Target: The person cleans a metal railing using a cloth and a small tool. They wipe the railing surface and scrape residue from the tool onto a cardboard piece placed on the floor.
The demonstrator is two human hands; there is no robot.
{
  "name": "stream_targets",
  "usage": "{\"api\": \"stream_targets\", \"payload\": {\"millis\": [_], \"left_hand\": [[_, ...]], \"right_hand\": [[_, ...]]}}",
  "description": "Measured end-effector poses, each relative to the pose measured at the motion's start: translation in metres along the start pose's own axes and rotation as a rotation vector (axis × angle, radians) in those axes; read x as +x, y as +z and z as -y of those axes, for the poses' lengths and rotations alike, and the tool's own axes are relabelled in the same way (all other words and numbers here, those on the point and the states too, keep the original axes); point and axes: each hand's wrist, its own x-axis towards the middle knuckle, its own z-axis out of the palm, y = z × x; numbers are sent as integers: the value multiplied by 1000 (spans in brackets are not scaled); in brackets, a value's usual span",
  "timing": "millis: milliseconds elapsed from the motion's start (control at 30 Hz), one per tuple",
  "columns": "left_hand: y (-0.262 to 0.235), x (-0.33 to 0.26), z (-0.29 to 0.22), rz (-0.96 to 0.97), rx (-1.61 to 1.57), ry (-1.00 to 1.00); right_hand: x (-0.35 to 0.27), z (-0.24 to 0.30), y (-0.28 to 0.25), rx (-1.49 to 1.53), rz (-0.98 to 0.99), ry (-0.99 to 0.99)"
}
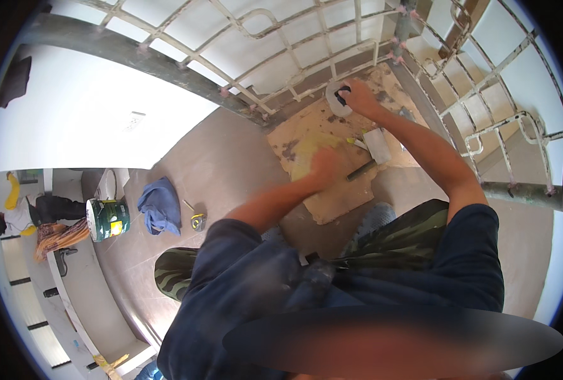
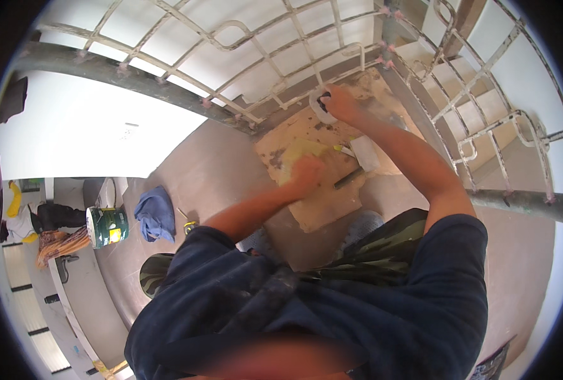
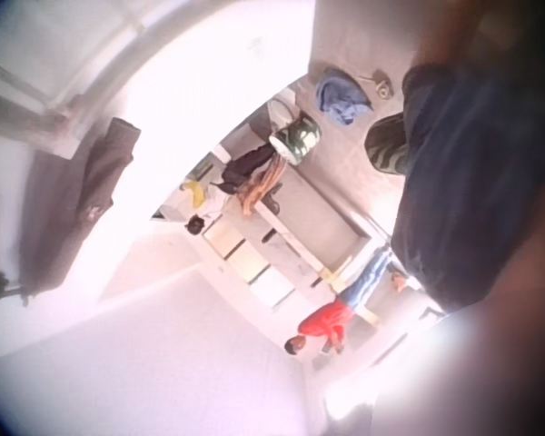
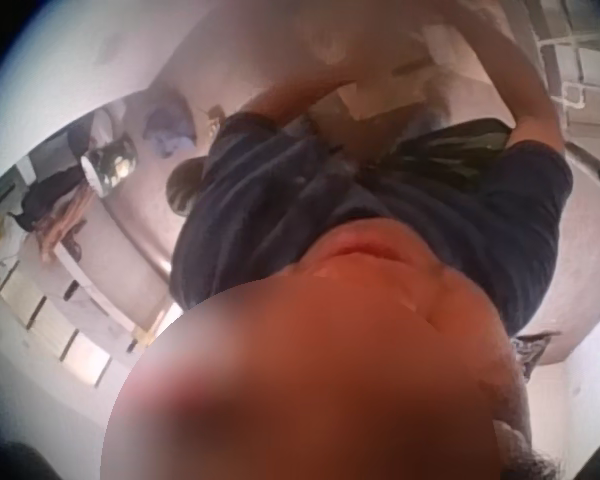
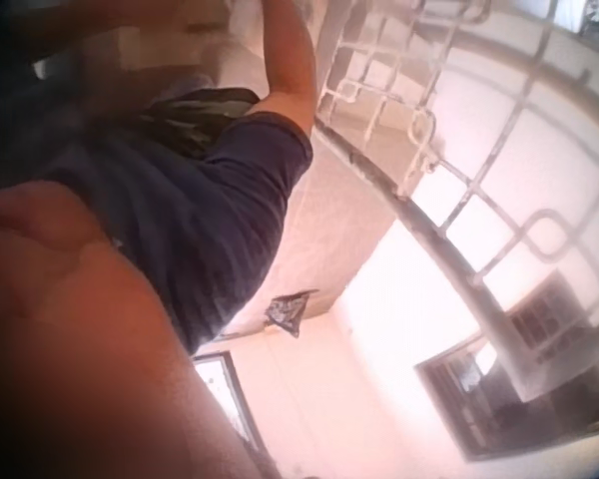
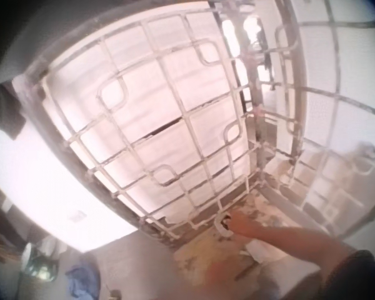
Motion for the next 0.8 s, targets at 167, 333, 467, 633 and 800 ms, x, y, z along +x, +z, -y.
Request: {"api": "stream_targets", "payload": {"millis": [167,333,467,633,800], "left_hand": [[29,-9,-20,24,-65,-37],[59,-9,78,-392,-141,-651],[78,-20,152,-160,-654,-1219],[88,-9,167,-256,-870,-1279],[81,23,187,-353,-1023,-1313]], "right_hand": [[3,-4,4,-84,48,-165],[8,-7,4,-105,43,-190],[7,-3,1,-157,39,-191],[-2,3,-6,-144,64,-154],[-9,1,-8,-107,-10,-137]]}}
